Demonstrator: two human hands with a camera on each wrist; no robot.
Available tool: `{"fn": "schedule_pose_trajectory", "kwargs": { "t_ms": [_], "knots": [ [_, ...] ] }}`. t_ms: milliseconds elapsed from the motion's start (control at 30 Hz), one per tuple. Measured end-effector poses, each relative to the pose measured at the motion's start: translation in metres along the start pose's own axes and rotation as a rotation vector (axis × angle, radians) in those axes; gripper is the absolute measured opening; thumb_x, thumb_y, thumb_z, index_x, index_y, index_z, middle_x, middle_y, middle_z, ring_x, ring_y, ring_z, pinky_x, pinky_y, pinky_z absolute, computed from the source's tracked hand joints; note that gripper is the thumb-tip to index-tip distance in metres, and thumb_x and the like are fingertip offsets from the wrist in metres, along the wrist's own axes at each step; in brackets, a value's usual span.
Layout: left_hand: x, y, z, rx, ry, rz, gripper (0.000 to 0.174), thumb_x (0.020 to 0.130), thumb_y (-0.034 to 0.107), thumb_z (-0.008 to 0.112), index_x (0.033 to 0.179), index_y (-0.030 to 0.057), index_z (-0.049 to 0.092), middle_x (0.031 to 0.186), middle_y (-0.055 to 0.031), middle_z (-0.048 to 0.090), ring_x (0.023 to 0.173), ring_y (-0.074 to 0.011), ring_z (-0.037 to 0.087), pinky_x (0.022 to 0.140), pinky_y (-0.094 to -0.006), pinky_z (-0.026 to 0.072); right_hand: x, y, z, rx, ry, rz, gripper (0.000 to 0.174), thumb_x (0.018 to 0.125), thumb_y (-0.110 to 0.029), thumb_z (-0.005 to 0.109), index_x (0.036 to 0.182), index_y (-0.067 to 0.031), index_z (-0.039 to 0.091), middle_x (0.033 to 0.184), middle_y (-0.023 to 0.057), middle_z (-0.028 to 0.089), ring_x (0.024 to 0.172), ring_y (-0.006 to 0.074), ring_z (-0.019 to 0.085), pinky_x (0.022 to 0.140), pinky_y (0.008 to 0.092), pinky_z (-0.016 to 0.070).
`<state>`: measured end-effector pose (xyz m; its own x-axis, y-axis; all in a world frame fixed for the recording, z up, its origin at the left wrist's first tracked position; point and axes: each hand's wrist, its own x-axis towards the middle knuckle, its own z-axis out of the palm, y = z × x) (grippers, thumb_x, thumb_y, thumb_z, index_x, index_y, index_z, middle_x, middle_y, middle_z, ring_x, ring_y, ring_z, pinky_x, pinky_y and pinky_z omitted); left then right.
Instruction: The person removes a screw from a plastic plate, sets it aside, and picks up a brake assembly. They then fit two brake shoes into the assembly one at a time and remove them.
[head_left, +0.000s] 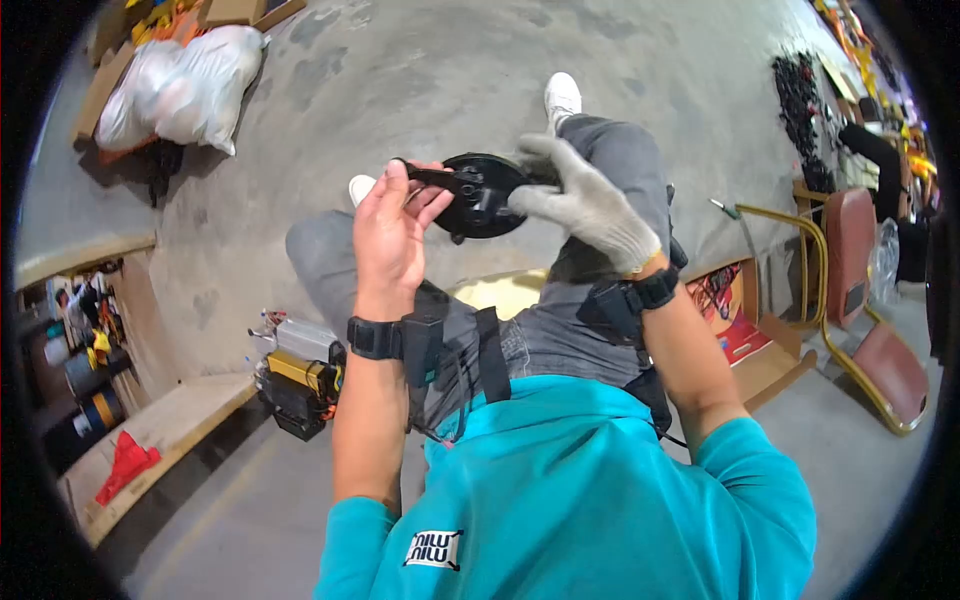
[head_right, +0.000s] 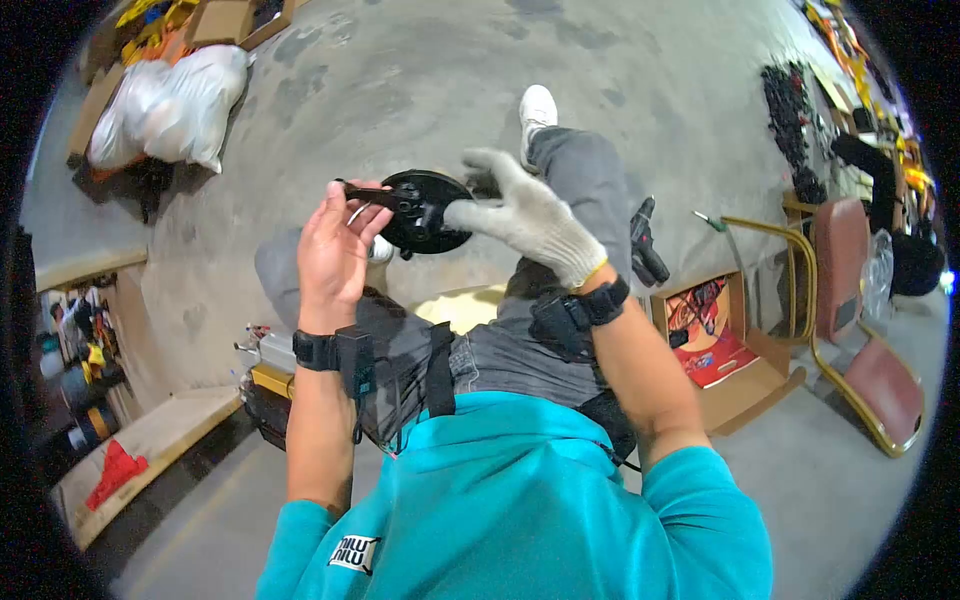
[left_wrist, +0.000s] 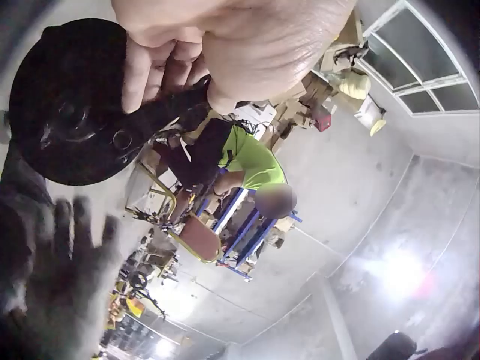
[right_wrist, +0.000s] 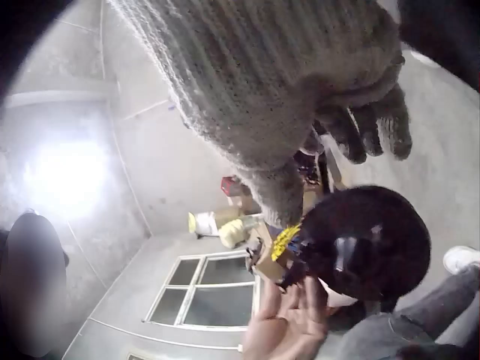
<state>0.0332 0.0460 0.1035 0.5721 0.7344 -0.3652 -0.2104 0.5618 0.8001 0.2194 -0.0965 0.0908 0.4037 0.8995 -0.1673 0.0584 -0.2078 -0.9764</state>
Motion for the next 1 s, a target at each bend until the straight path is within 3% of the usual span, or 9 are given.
{"fn": "schedule_pose_trajectory", "kwargs": {
  "t_ms": [33,100,400,633,700,767,833,867,1000],
  "knots": [
    [-0.002,0.001,-0.001,-0.044,-0.019,-0.032,0.031,0.103,0.032,0.051,0.105,0.0025,0.061,0.104,-0.0141,0.068,0.094,-0.0205,0.067,0.086,-0.0347,0.0559,0.0,0.001,0.007,-0.066,-0.065,-0.021,0.063,0.083,-0.026,0.075,0.133,0.003,0.05,0.121,0.015,0.063,0.111,0.0201,0.061,0.097,0.0323,0.0476],
    [-0.004,0.001,-0.005,-0.078,-0.039,-0.04,0.032,0.104,0.032,0.049,0.105,0.0022,0.061,0.105,-0.0145,0.068,0.093,-0.0213,0.066,0.087,-0.0361,0.0561,-0.003,-0.001,0.018,0.186,-0.157,0.098,0.062,0.085,-0.028,0.073,0.133,0.0039,0.051,0.12,0.0122,0.063,0.11,0.0175,0.06,0.097,0.031,0.0466],
    [0.002,-0.002,-0.024,-0.169,-0.099,-0.122,0.024,0.103,0.017,0.05,0.112,-0.0042,0.058,0.114,-0.0174,0.064,0.107,-0.0283,0.064,0.101,-0.0396,0.051,-0.005,0.006,0.028,0.546,-0.191,0.241,0.059,0.091,-0.034,0.067,0.136,0.0011,0.051,0.122,0.0071,0.063,0.107,0.0131,0.06,0.095,0.0288,0.0465],
    [0.003,-0.003,-0.045,-0.091,-0.123,-0.186,0.027,0.101,0.018,0.054,0.118,-0.003,0.057,0.115,-0.0155,0.064,0.11,-0.0252,0.063,0.095,-0.036,0.0512,-0.004,0.024,0.023,0.717,-0.079,0.436,0.046,0.095,-0.033,0.063,0.127,0.0006,0.059,0.109,0.0046,0.068,0.094,0.0118,0.065,0.082,0.0257,0.0511],
    [0.005,-0.006,-0.051,0.065,0.016,-0.119,0.029,0.1,0.019,0.056,0.121,-0.0014,0.057,0.116,-0.0145,0.065,0.108,-0.0235,0.063,0.091,-0.0328,0.0503,-0.004,0.027,0.017,0.694,-0.085,0.448,0.046,0.096,-0.033,0.062,0.126,0.0015,0.059,0.11,0.0056,0.068,0.095,0.0123,0.065,0.083,0.0266,0.0517],
    [0.01,-0.005,-0.053,0.144,0.047,-0.077,0.032,0.102,0.025,0.053,0.122,-0.0005,0.057,0.118,-0.0135,0.065,0.109,-0.022,0.062,0.091,-0.0337,0.0493,-0.005,0.026,0.014,0.67,-0.1,0.465,0.046,0.096,-0.033,0.062,0.125,0.0024,0.059,0.11,0.0066,0.068,0.095,0.0129,0.065,0.084,0.0276,0.0523],
    [0.014,0.0,-0.056,0.251,-0.067,-0.093,0.039,0.103,0.034,0.05,0.122,0.0003,0.058,0.122,-0.0135,0.064,0.112,-0.0209,0.06,0.093,-0.0362,0.0488,-0.007,0.015,0.014,0.69,-0.162,0.447,0.047,0.096,-0.034,0.062,0.125,0.0034,0.059,0.111,0.0084,0.068,0.096,0.0135,0.065,0.085,0.0287,0.0527],
    [0.017,-0.002,-0.058,0.275,-0.118,-0.167,0.051,0.104,0.045,0.044,0.124,0.0006,0.059,0.125,-0.0128,0.064,0.116,-0.0205,0.059,0.096,-0.0378,0.0479,-0.006,0.017,0.014,0.712,-0.204,0.43,0.049,0.096,-0.034,0.063,0.126,0.004,0.058,0.113,0.0094,0.068,0.098,0.0146,0.065,0.088,0.0295,0.0526],
    [0.01,-0.001,-0.048,0.255,-0.332,-0.426,0.066,0.101,0.057,0.04,0.127,-0.0006,0.06,0.124,-0.0128,0.064,0.112,-0.0218,0.062,0.095,-0.0382,0.0503,-0.007,0.014,0.013,0.687,-0.284,0.42,0.05,0.096,-0.033,0.063,0.128,0.0046,0.057,0.115,0.01,0.067,0.1,0.0155,0.065,0.089,0.0296,0.0523]
  ]
}}
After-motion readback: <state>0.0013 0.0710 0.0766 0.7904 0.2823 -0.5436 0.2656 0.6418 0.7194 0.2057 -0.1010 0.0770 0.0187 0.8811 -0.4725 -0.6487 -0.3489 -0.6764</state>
